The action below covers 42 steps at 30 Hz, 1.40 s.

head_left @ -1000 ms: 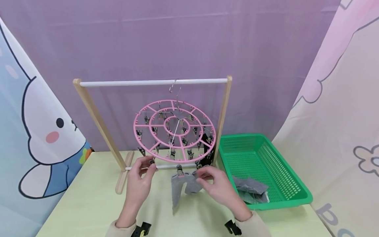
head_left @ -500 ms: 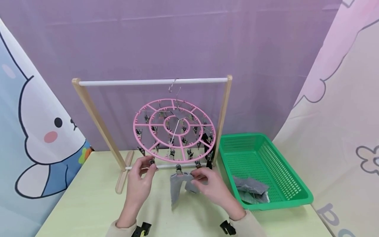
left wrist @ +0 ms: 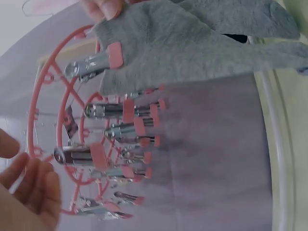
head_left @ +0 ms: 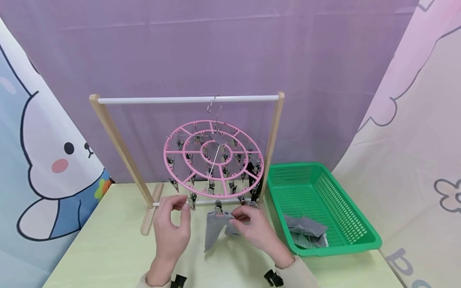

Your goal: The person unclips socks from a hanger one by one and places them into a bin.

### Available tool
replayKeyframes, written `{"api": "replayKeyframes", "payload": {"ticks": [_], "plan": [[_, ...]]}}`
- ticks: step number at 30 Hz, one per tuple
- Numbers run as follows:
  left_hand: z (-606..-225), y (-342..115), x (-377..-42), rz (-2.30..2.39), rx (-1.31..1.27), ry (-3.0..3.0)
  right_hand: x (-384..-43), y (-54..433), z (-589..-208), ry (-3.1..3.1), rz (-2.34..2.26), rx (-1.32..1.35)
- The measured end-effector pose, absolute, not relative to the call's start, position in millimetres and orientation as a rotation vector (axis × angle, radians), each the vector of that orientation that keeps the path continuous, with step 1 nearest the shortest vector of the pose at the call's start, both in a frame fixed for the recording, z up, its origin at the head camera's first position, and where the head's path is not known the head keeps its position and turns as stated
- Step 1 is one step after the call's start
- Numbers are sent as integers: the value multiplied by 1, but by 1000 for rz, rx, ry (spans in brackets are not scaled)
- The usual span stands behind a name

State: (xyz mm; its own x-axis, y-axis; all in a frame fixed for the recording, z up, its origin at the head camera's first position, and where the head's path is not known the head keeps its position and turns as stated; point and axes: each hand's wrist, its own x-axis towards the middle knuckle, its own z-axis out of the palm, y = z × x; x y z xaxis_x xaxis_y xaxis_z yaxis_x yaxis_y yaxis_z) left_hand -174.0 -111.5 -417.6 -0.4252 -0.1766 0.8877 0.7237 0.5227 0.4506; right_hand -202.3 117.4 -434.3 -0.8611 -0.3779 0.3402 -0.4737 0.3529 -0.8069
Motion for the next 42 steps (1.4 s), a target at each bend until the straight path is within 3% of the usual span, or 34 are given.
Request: {"api": "replayKeyframes", "payload": {"ticks": [5, 15, 28, 42], "plan": [[-423, -96, -174, -1016, -637, -1743, -200, 118, -433, -2495, 1588, 766], [-430, -84, -178, -1164, -681, -2033, -197, 120, -430, -2517, 1618, 772], [-429, -86, -185, -1756, -489, -2205, -191, 119, -431, -2516, 1738, 783], [-430, -88, -185, -1764, -511, -2173, -188, 115, -429, -2497, 1754, 770]]}}
